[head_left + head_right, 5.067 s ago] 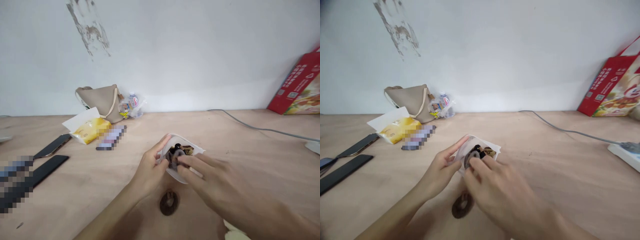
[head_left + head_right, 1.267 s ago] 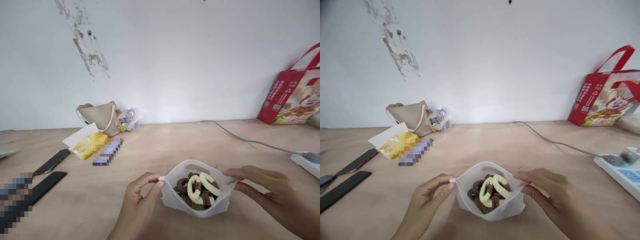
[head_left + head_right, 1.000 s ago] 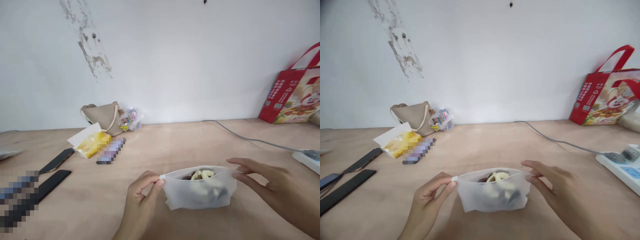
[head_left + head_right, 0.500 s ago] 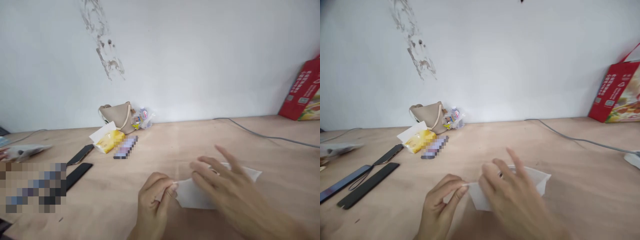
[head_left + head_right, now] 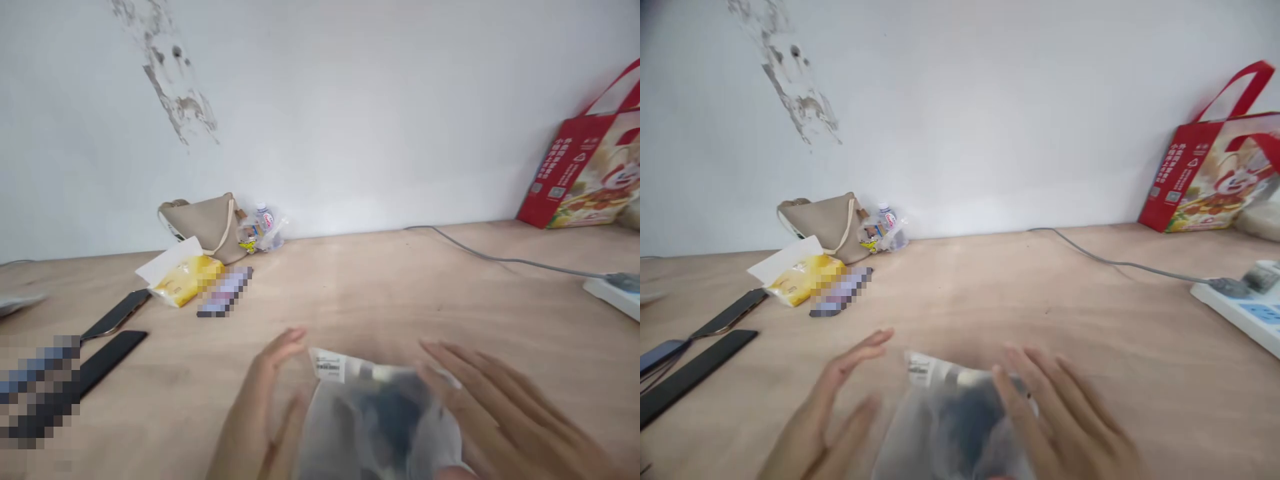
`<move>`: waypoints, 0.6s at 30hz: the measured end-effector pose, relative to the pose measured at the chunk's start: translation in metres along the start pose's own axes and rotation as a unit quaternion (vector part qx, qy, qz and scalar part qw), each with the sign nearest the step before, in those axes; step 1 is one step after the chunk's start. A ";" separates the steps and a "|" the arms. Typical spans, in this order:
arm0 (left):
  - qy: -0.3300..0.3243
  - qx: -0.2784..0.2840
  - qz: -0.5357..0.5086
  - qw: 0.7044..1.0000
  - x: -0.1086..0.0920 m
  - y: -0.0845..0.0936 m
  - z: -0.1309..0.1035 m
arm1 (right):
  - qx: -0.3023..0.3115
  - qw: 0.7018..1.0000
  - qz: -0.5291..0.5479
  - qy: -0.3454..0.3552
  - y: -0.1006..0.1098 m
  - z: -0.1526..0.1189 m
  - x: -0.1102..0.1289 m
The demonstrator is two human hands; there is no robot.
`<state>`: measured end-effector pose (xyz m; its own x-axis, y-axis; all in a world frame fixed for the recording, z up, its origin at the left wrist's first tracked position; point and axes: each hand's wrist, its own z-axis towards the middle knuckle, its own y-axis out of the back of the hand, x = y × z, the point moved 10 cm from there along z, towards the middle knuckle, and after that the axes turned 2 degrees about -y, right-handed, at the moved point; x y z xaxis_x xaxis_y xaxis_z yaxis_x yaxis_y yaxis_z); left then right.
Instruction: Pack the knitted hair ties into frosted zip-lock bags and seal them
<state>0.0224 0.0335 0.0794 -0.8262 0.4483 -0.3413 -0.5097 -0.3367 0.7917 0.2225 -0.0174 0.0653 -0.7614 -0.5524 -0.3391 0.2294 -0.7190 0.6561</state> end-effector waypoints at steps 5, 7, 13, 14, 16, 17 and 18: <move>-0.241 0.087 0.079 0.963 -0.065 -0.065 -0.012 | 0.007 1.000 -0.015 0.009 -0.031 0.027 0.037; -0.254 0.098 0.092 0.958 -0.064 -0.081 -0.010 | -0.006 1.000 0.001 -0.006 -0.040 0.025 0.042; -0.244 0.140 0.065 0.957 -0.052 -0.105 -0.010 | -0.005 0.999 0.027 -0.042 -0.058 0.009 0.041; -0.237 0.145 0.057 0.959 -0.050 -0.108 -0.011 | -0.002 0.998 0.033 -0.047 -0.060 0.009 0.040; -0.223 0.153 0.041 0.962 -0.046 -0.112 -0.014 | 0.005 0.998 0.042 -0.056 -0.062 0.009 0.040; -0.215 0.156 0.033 0.963 -0.044 -0.113 -0.015 | 0.009 0.997 0.046 -0.059 -0.064 0.009 0.039; -0.208 0.159 0.025 0.965 -0.042 -0.115 -0.016 | 0.015 0.997 0.048 -0.062 -0.066 0.009 0.039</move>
<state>0.1115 0.0402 -0.0051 -0.6468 0.7534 -0.1188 -0.3176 -0.1244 0.9400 0.1724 0.0119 0.0147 -0.8065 -0.5601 -0.1893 0.2882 -0.6520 0.7013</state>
